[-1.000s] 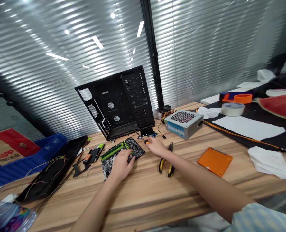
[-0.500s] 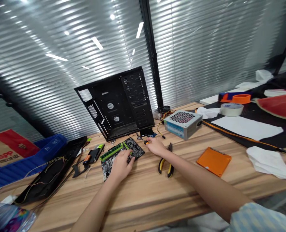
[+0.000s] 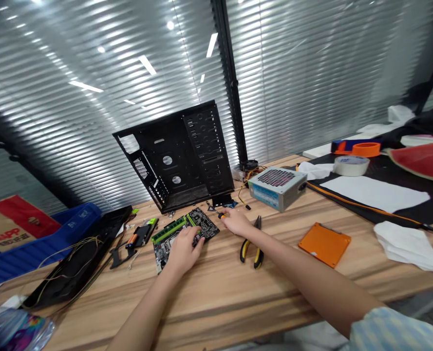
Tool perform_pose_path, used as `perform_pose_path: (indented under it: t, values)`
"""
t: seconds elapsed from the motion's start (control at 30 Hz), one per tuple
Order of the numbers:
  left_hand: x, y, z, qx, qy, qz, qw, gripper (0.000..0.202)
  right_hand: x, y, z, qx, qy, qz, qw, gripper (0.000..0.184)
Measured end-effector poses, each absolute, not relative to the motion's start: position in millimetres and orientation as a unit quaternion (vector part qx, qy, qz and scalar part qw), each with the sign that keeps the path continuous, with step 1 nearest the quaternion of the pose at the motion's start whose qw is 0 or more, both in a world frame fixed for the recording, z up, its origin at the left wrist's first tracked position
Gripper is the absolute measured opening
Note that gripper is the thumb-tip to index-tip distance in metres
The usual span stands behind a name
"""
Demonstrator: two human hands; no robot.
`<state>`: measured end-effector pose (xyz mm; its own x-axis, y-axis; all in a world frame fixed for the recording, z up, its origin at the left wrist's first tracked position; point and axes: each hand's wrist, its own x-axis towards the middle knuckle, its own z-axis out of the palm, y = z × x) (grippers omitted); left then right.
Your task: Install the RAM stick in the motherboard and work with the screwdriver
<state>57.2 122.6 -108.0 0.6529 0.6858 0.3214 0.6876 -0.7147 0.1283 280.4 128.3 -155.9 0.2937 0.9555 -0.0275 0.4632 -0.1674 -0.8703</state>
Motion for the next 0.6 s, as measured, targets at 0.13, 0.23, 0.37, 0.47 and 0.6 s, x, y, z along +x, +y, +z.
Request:
perform_pose_path:
  t: [0.13,0.23,0.37,0.47,0.6]
  values:
    - [57,123,-110,-0.910,-0.373,-0.181,0.003,0.025,280,127,-155,-0.700,-0.512,0.312,0.388,0.039]
    - [56,124,-111,-0.910,-0.372,-0.182,0.006,0.025,278,123,-150,-0.709,-0.533,0.282,0.366,0.037]
    - [56,124,-111,-0.910,-0.373,-0.182,0.006,0.024,274,112,-141,-0.713,-0.581,0.184,0.345,0.038]
    - [57,124,-110,-0.910,-0.374,-0.181,0.006,0.025,270,104,-134,-0.731,-0.596,0.143,0.302,0.043]
    - [58,122,-109,-0.909,-0.379,-0.174,0.008,0.024,267,96,-127,-0.767,-0.594,0.077,0.228,0.047]
